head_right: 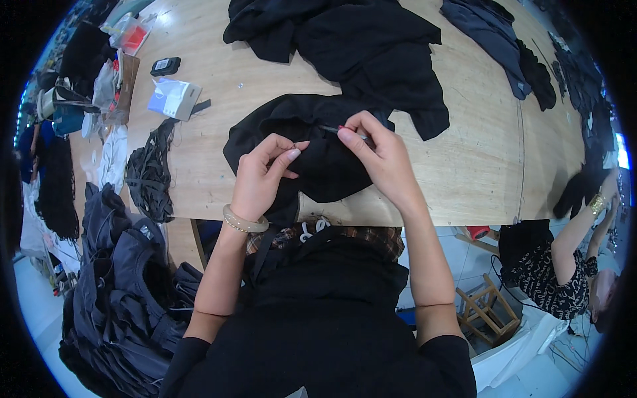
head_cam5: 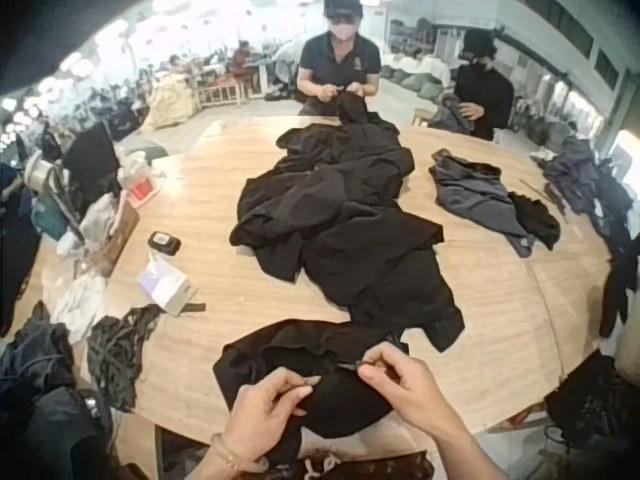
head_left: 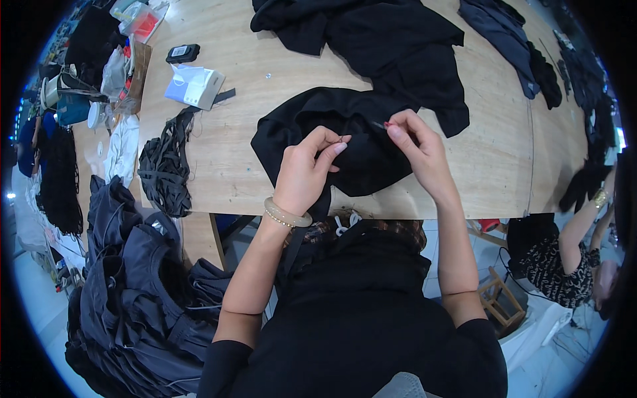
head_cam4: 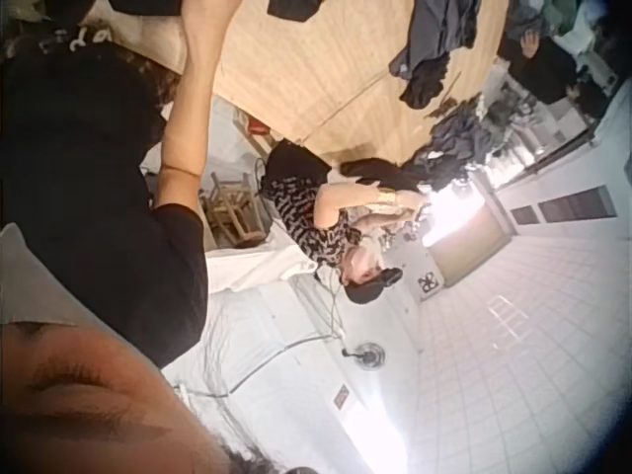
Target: The person uses small scissors to trim loose threads and tags from black garments on a table. They repeatedly pick up pieces, cut the excess material, and place the items back on the pile.
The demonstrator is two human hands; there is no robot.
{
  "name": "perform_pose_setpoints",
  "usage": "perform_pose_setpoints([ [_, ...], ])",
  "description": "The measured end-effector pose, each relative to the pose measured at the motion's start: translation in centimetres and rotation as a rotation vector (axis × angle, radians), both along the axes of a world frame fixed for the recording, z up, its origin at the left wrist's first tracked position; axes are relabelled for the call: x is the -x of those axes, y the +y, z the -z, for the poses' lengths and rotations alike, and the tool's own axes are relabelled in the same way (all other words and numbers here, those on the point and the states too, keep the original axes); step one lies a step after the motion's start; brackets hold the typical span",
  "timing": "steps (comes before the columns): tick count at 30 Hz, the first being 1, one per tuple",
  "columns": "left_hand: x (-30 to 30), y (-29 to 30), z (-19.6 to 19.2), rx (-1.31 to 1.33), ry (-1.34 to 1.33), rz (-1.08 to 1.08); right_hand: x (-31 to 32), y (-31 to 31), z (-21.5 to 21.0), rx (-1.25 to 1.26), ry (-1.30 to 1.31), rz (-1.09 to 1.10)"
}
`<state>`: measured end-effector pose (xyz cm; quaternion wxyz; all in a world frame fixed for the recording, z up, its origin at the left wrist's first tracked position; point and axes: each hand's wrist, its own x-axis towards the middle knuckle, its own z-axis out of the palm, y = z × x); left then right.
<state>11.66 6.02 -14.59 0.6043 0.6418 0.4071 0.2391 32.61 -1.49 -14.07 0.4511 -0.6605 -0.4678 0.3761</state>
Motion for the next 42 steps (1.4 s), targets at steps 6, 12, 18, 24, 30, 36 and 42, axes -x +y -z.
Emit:
perform_pose_setpoints([
  [6,0.0,0.1,-0.5,0.012,-0.059,-0.011,-0.2,-0.3,-2.5,-0.101,-0.399,-0.094],
  [12,0.1,0.3,-1.1,0.001,-0.065,0.016,0.9,0.6,-4.1,-0.164,-0.66,-0.192],
  [18,0.1,0.3,-1.3,-0.036,-0.072,0.005,1.1,1.0,-4.2,-0.174,-0.716,-0.233],
  [24,-0.1,0.3,-1.6,-0.077,-0.033,0.034,1.3,1.2,-4.0,-0.189,-0.749,-0.243],
  [30,-0.3,0.4,-1.9,-0.143,0.015,0.031,0.8,0.9,-4.2,-0.16,-0.7,-0.222],
  [36,-0.6,0.2,-2.0,-0.179,0.035,0.032,1.0,1.1,-4.1,-0.187,-0.713,-0.238],
  [42,-0.7,0.3,-2.1,-0.186,0.038,0.028,1.0,1.2,-4.0,-0.196,-0.735,-0.254],
])
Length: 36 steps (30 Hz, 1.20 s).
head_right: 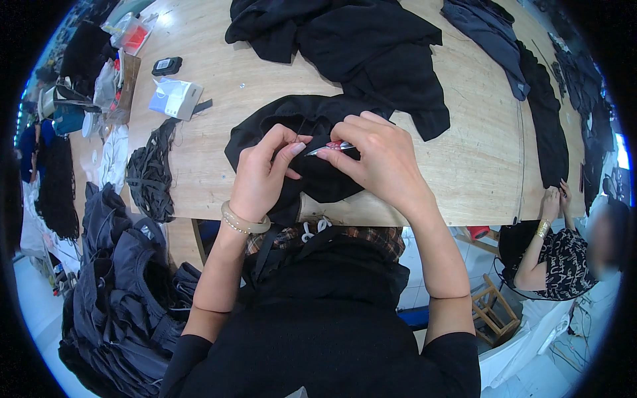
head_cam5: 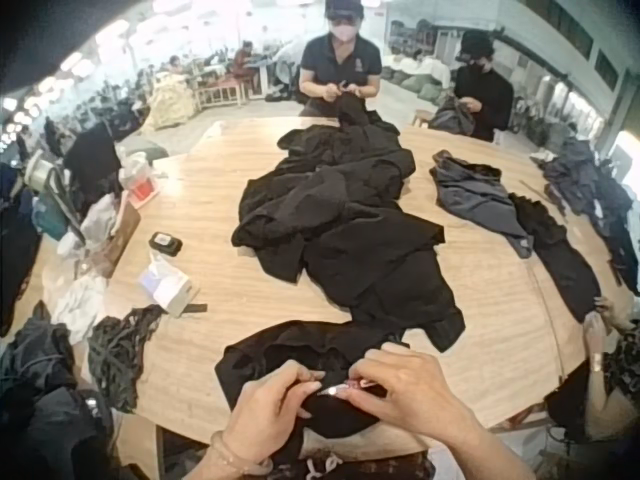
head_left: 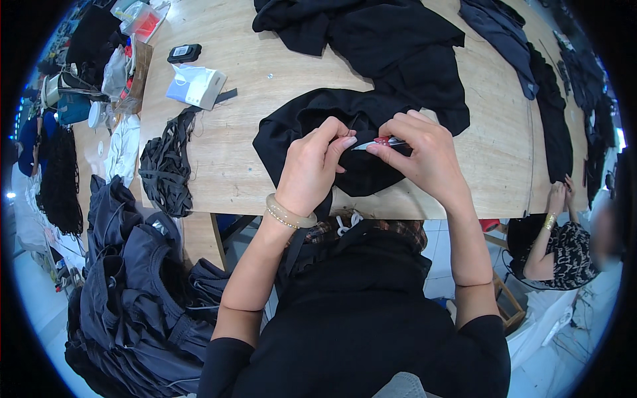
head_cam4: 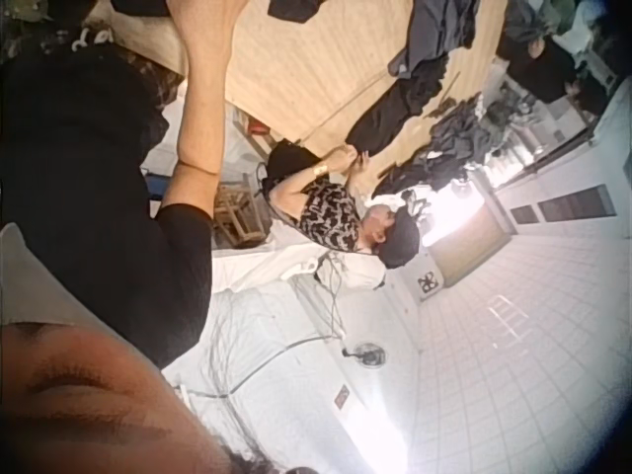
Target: The person uses small scissors to trim loose threads and tags from black garments on a table. They repeatedly pick up pieces, cut the excess material, and place the items back on the pile.
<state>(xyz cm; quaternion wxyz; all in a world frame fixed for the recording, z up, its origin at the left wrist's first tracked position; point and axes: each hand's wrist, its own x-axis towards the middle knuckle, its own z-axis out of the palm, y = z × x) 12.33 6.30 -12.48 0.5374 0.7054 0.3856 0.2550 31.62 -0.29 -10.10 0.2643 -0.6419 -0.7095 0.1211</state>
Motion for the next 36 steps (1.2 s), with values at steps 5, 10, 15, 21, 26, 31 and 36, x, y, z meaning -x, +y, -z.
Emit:
perform_pose_setpoints([
  [5,0.0,0.0,0.1,-0.024,0.015,-0.005,0.1,0.1,-0.2,-0.026,0.016,-0.014],
  [10,-0.1,0.0,0.3,-0.094,0.037,0.0,0.6,0.4,-0.3,-0.016,-0.033,-0.036],
  [15,-0.1,0.2,0.4,-0.157,0.111,0.019,0.7,0.6,-0.3,-0.015,-0.074,-0.058],
  [21,0.1,0.3,0.7,-0.18,0.124,0.02,0.3,0.5,-0.3,-0.011,-0.001,-0.026],
  [26,0.1,0.4,0.2,-0.109,0.134,-0.009,-1.1,-0.1,-0.3,0.098,0.15,0.073],
  [31,0.2,0.3,0.7,-0.181,0.133,-0.008,-0.9,-0.3,-0.1,0.112,0.151,0.054],
  [36,0.2,0.3,0.7,-0.218,0.128,-0.006,-0.6,0.0,0.1,0.082,0.14,0.029],
])
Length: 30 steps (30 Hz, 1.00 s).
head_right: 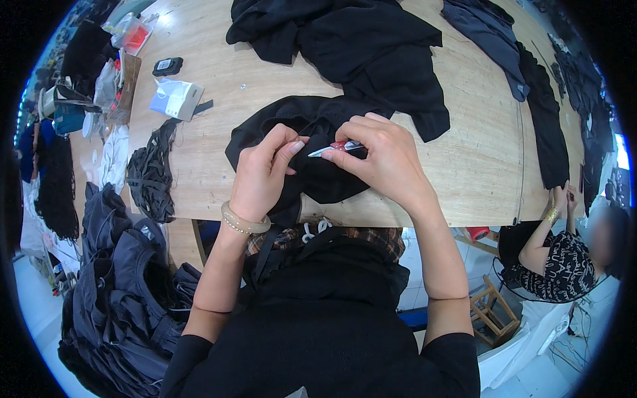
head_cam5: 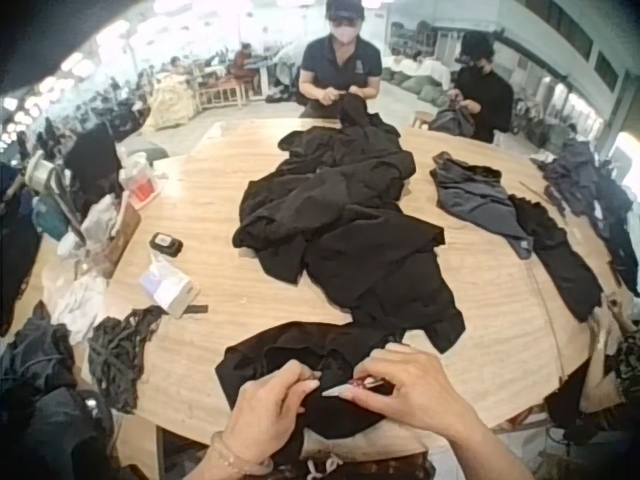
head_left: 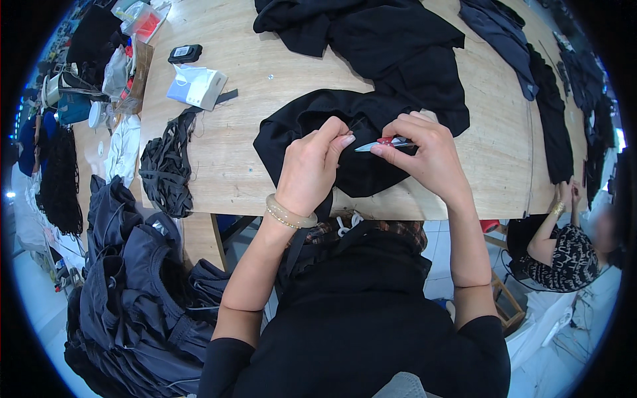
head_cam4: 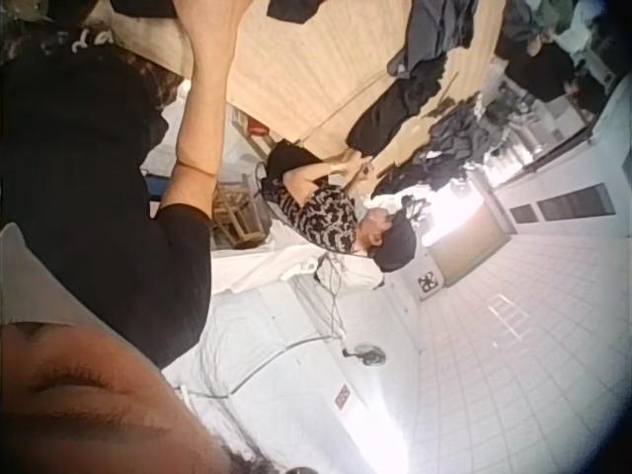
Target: The person uses small scissors to trim loose threads and tags from black garments on a table. They repeatedly pick up pieces, cut the excess material, and place the items back on the pile.
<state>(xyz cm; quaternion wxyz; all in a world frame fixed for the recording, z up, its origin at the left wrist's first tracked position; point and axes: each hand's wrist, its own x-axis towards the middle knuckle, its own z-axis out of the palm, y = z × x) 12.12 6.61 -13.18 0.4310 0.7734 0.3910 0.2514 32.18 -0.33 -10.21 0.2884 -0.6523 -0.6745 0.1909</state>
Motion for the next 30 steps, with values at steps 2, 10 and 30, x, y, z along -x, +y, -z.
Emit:
perform_pose_setpoints([
  [2,0.0,0.0,-0.1,-0.009,0.0,0.005,0.0,0.0,0.1,-0.019,-0.015,-0.008],
  [10,-0.3,-0.2,0.4,-0.046,-0.073,-0.02,0.6,0.5,0.2,-0.051,-0.058,-0.055],
  [30,3.0,-5.8,4.6,1.493,-0.644,-0.167,1.6,-1.6,3.1,0.141,0.682,0.128],
])
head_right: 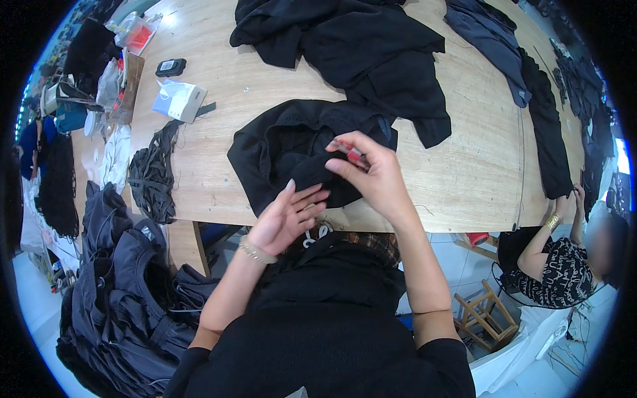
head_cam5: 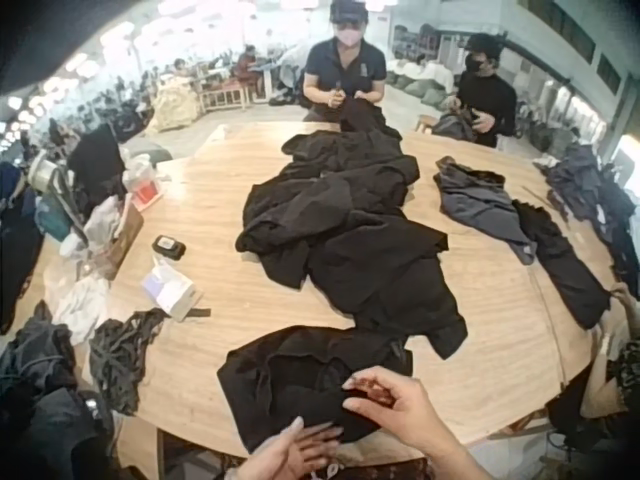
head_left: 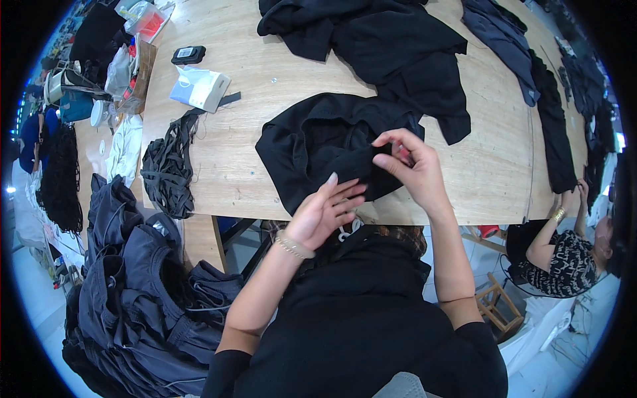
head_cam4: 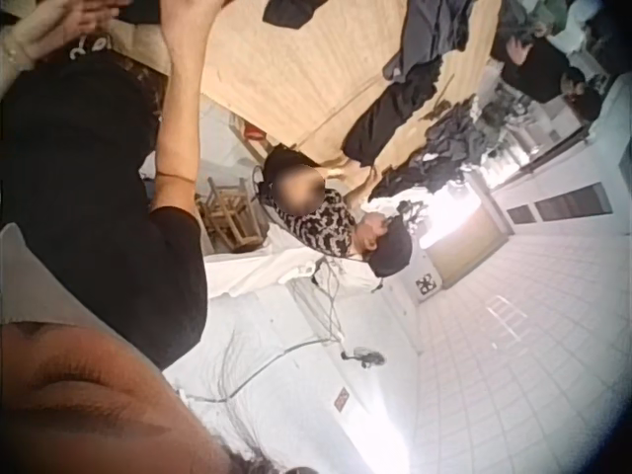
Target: The person uses small scissors to trim loose threads and tags from black garments on a table. They repeatedly pick up pieces, cut the excess material, and place the items back on the pile.
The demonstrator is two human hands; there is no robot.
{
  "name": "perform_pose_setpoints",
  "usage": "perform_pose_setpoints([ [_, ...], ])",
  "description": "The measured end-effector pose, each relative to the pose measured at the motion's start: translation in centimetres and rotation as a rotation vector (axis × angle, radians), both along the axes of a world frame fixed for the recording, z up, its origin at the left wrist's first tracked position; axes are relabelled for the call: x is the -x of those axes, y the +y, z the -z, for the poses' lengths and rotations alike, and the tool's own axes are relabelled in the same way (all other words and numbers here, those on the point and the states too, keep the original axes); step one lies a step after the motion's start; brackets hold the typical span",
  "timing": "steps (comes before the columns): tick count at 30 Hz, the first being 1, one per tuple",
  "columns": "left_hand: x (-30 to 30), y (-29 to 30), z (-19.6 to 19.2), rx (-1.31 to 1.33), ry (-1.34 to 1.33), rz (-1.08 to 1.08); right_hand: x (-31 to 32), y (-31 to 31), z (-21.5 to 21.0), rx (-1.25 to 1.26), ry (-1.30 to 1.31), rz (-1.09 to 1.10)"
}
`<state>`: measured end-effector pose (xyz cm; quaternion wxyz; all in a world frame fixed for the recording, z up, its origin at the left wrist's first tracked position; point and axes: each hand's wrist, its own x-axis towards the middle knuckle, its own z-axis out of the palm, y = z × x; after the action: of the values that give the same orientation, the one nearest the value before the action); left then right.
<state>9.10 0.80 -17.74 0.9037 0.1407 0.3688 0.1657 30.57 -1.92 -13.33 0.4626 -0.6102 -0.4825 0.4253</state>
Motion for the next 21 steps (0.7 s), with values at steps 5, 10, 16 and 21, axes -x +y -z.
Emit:
perform_pose_setpoints([
  [5,-1.5,-0.5,1.9,0.044,-0.041,-0.221,1.8,-0.9,1.0,-0.092,-0.247,-0.059],
  [10,-0.7,0.5,-0.8,-0.191,0.061,-0.218,3.1,-0.8,2.7,-0.256,-0.207,-0.049],
  [16,-0.5,1.6,-3.2,-0.403,0.09,-0.256,3.6,0.6,1.1,-0.095,-0.008,0.13],
  [21,0.2,3.1,-4.1,-0.496,0.288,-0.142,4.6,2.6,-0.1,-0.229,-0.09,0.094],
])
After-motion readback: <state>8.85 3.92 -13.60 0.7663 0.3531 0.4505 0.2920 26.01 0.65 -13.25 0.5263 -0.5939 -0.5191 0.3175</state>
